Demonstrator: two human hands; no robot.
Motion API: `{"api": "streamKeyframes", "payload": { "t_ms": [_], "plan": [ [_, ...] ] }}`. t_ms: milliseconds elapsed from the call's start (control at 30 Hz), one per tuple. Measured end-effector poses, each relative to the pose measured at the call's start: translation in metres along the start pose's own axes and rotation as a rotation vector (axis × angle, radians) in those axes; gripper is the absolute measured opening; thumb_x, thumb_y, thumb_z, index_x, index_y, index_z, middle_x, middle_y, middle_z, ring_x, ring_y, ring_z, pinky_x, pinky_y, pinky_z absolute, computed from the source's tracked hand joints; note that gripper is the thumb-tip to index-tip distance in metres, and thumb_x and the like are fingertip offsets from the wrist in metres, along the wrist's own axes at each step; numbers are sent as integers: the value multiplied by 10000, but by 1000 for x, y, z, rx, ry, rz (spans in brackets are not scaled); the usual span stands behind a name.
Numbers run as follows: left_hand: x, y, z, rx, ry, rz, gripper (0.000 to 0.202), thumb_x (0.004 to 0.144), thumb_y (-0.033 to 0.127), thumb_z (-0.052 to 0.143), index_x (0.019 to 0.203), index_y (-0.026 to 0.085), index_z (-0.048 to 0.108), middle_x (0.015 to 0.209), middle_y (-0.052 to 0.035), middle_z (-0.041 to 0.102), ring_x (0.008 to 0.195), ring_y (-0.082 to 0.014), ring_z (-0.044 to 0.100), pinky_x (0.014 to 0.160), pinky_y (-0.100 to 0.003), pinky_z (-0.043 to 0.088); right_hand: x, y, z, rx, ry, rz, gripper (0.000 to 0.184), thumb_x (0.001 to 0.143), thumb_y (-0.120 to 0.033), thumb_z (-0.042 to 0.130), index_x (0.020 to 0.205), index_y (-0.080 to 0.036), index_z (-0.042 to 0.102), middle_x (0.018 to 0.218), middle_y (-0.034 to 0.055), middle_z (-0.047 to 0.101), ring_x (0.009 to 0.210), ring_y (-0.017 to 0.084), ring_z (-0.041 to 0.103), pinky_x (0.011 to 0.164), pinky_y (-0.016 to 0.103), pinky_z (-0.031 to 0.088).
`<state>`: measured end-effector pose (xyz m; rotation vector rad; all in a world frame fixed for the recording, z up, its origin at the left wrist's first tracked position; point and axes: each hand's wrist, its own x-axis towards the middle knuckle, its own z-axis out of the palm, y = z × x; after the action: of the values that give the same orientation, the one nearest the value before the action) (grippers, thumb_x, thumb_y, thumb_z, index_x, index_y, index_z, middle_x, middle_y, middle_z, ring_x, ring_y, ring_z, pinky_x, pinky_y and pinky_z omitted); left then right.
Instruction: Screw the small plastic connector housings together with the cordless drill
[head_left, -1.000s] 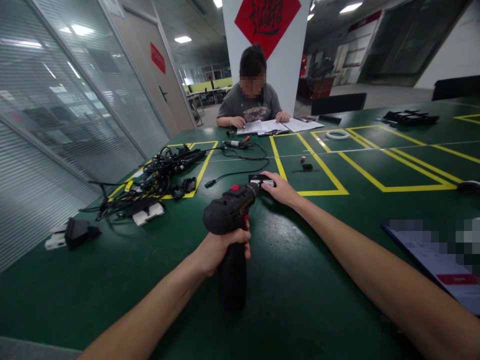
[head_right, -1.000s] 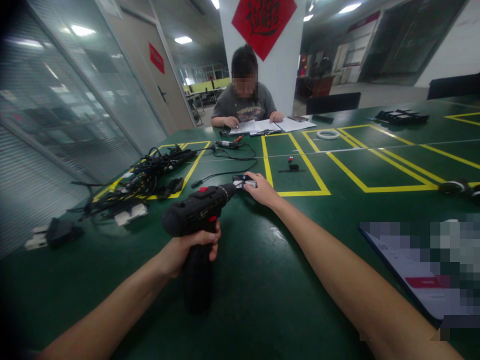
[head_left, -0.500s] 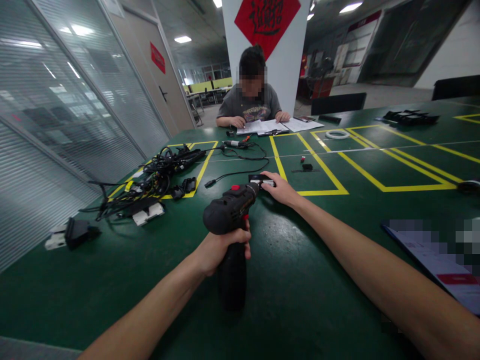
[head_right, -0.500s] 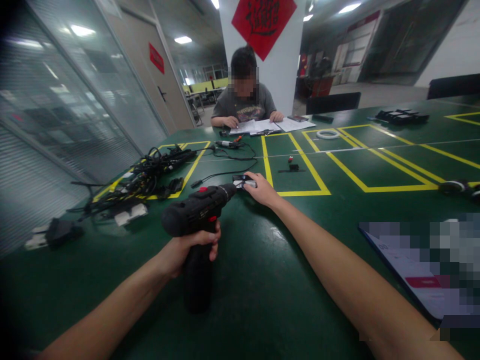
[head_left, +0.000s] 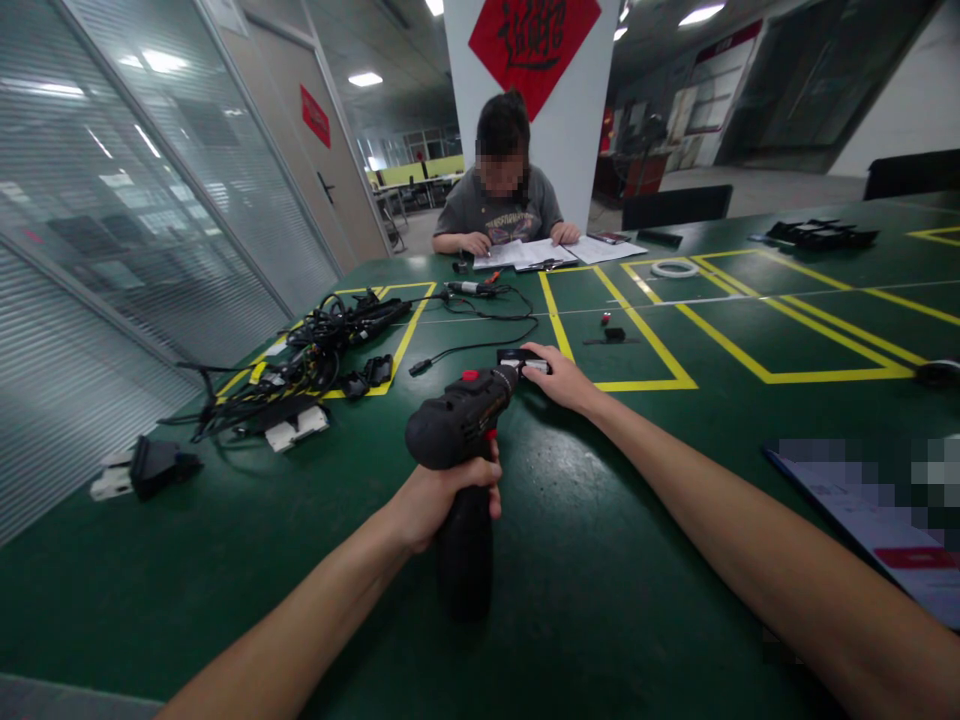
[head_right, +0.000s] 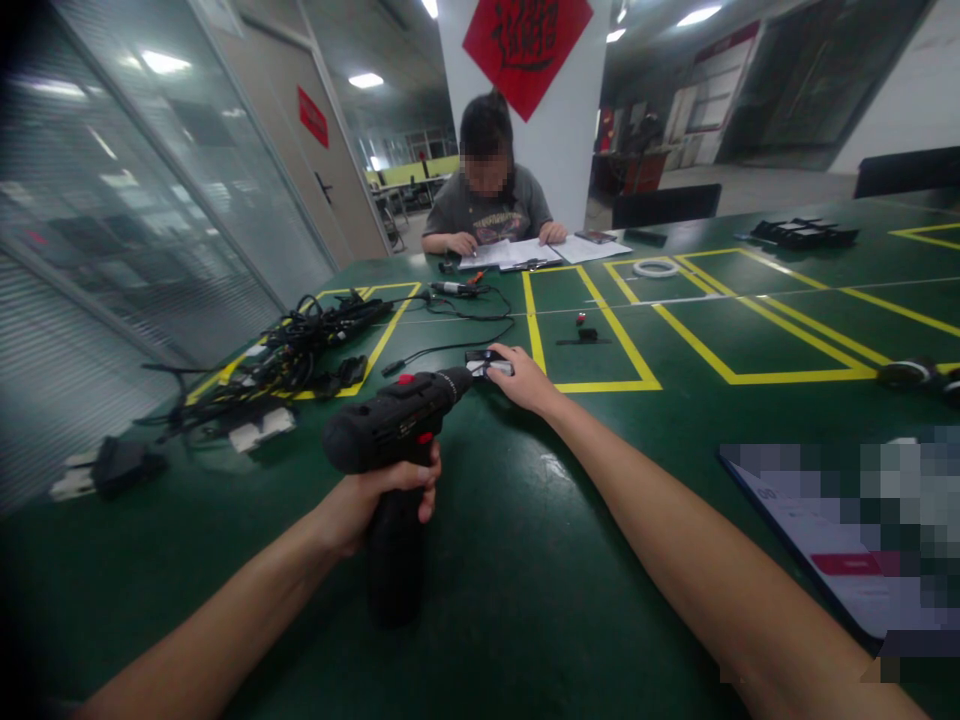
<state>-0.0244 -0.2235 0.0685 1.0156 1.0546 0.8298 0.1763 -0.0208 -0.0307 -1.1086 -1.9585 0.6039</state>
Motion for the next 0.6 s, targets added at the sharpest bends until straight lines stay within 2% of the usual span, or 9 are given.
{"api": "streamKeyframes", "payload": {
  "t_ms": [600],
  "plan": [
    [2, -2, -2, -3, -15, 16, 259, 693, 259, 705, 876, 153, 558, 660, 23, 591, 508, -106, 596, 537, -230, 453, 0, -2, -1, -3, -5, 10, 498, 882, -350, 562, 1349, -179, 583, 1248, 130, 602, 1131, 283, 597, 1060, 441, 425]
  ]
}}
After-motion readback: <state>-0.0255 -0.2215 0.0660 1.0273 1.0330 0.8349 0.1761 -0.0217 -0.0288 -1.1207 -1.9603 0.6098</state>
